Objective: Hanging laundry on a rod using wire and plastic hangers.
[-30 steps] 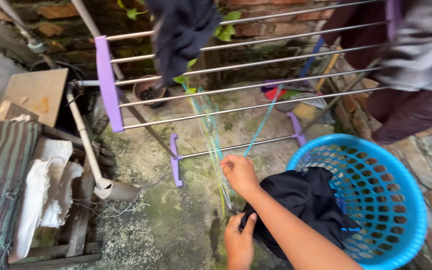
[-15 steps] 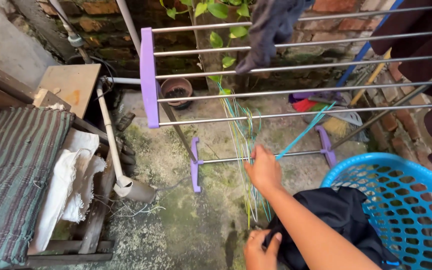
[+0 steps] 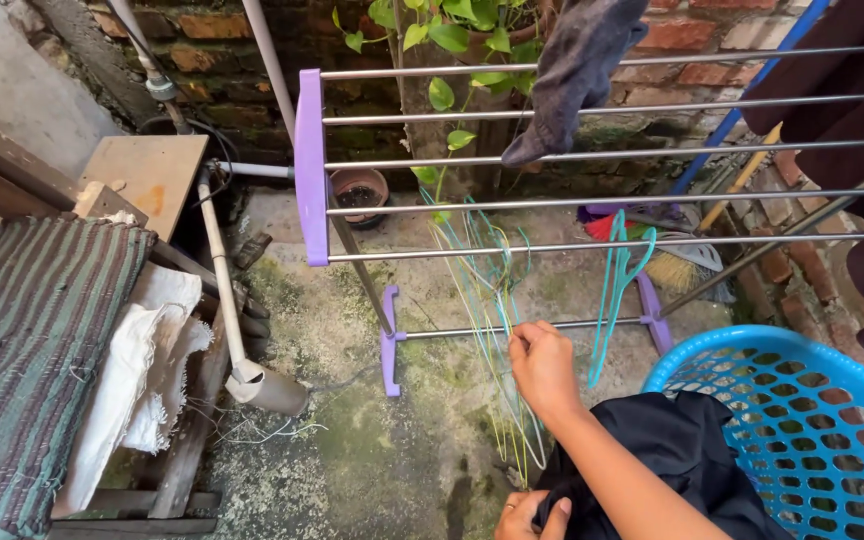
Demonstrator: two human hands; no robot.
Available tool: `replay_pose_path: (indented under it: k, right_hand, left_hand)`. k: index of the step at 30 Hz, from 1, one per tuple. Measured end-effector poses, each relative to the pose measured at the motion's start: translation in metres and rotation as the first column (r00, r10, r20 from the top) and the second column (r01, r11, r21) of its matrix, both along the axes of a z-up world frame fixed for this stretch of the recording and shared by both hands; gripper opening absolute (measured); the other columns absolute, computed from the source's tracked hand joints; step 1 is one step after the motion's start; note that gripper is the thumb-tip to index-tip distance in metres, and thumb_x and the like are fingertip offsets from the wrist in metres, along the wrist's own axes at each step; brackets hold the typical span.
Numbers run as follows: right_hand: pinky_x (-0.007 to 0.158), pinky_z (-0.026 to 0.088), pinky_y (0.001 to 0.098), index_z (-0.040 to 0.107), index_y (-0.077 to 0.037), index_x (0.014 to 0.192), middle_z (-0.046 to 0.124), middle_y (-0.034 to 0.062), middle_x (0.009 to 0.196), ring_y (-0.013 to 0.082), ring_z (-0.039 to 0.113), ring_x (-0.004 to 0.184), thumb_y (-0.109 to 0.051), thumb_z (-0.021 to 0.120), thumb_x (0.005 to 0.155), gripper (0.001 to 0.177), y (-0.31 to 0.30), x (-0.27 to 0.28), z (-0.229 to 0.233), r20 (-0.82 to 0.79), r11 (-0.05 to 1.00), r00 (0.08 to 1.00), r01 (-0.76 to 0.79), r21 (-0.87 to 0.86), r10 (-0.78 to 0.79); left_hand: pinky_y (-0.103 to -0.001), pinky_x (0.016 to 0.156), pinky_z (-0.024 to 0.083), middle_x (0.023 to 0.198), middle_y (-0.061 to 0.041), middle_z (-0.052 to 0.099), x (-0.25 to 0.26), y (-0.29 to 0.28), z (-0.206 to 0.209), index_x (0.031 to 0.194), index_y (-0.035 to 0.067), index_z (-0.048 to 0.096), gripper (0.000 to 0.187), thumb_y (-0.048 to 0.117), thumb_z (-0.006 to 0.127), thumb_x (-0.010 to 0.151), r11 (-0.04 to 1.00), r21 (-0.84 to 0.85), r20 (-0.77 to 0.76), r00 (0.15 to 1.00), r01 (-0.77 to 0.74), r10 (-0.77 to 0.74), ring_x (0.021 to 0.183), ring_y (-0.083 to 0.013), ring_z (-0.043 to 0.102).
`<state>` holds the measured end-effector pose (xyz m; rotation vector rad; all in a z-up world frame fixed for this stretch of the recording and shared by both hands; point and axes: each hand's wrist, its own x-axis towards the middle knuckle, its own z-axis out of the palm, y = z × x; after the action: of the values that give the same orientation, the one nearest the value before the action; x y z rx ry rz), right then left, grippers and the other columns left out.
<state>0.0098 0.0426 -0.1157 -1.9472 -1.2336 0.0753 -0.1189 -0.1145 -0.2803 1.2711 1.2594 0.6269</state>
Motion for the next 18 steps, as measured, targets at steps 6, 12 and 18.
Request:
replay_pose_path:
  k: [6, 12, 18]
  right_hand:
    - [0.059, 0.051, 0.0407, 0.069, 0.002, 0.096, 0.063, 0.0144, 0.081, 0.0287, 0.064, 0.064, -0.005, 0.067, 0.086, 0.012, -0.009, -0.006, 0.012, -0.125, 1.0, 0.992, 0.03, -0.003, -0.03]
    - [0.062, 0.051, 0.043, 0.058, -0.001, 0.12, 0.062, 0.0156, 0.068, 0.0305, 0.064, 0.062, -0.003, 0.067, 0.085, 0.036, -0.02, -0.007, 0.017, -0.177, 0.985, 0.977, 0.092, -0.144, -0.117]
    - [0.063, 0.054, 0.0427, 0.058, -0.005, 0.113, 0.064, 0.0136, 0.078, 0.0299, 0.067, 0.066, -0.003, 0.067, 0.089, 0.026, -0.026, 0.005, 0.021, -0.076, 0.996, 0.996, 0.036, -0.085, -0.043]
  left_hand:
    - [-0.028, 0.071, 0.059, 0.08, -0.006, 0.073, 0.001, -0.001, -0.004, 0.097, 0.014, 0.086, 0.029, 0.03, 0.089, 0.073, 0.999, 0.032, -0.001, 1.0, 0.023, -0.023, 0.074, -0.0146, 0.075]
    - [-0.028, 0.056, 0.055, 0.073, -0.005, 0.069, 0.006, -0.013, -0.035, 0.095, 0.015, 0.088, 0.029, 0.029, 0.091, 0.07, 0.996, 0.067, 0.053, 0.997, -0.061, 0.058, 0.059, -0.0134, 0.067]
    - [-0.027, 0.057, 0.05, 0.078, -0.001, 0.062, -0.002, -0.006, -0.012, 0.094, 0.013, 0.084, 0.028, 0.036, 0.089, 0.077, 0.984, -0.153, -0.093, 0.99, 0.093, -0.108, 0.061, -0.0098, 0.062]
